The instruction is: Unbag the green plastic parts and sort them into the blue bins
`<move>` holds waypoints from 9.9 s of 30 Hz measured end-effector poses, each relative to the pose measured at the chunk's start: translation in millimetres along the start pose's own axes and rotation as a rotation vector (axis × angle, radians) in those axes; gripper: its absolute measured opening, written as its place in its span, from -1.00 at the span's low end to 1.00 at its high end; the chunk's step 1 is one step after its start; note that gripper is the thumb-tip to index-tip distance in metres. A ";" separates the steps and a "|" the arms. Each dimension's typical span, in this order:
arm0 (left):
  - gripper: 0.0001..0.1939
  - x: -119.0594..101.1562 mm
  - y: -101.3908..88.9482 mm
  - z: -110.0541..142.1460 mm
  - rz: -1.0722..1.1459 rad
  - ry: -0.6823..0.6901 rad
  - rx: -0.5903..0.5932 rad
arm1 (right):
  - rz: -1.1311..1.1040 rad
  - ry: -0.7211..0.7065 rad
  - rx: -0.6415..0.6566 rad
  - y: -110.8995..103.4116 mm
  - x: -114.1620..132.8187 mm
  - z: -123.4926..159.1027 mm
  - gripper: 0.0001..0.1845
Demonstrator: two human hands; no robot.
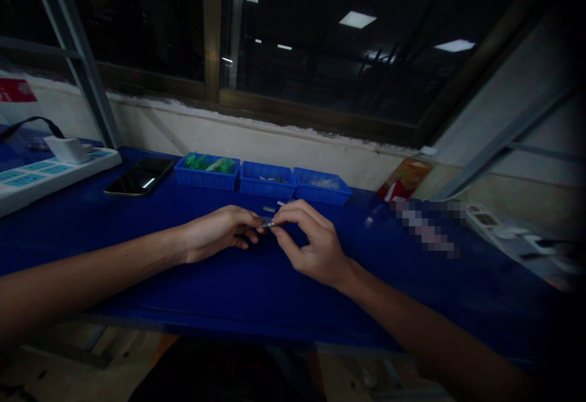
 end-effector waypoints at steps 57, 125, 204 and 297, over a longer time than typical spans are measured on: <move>-0.63 -1.0 12.6 -0.2 -0.608 0.138 0.224 | 0.464 0.781 0.865 -34.0 -83.0 38.1 -0.65; -0.86 -9.8 -11.9 -10.6 -0.551 0.249 -0.069 | -0.602 0.877 -0.066 17.9 -70.6 22.8 -0.75; -0.76 -11.3 -9.8 -6.9 -0.528 0.281 -0.107 | -0.408 0.781 0.015 12.3 -53.4 11.6 -0.77; -0.85 -12.1 -6.7 -4.4 -0.453 0.214 0.115 | -0.462 0.735 0.017 11.0 -53.7 9.7 -0.80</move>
Point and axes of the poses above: each hand's wrist, its own z-axis away from the middle knuckle, its own y-axis out of the palm, x = y × z, the point moved 7 cm from there along -z, towards the middle knuckle, and after that the axes turned 13 degrees about -z, right-handed, at the moved point
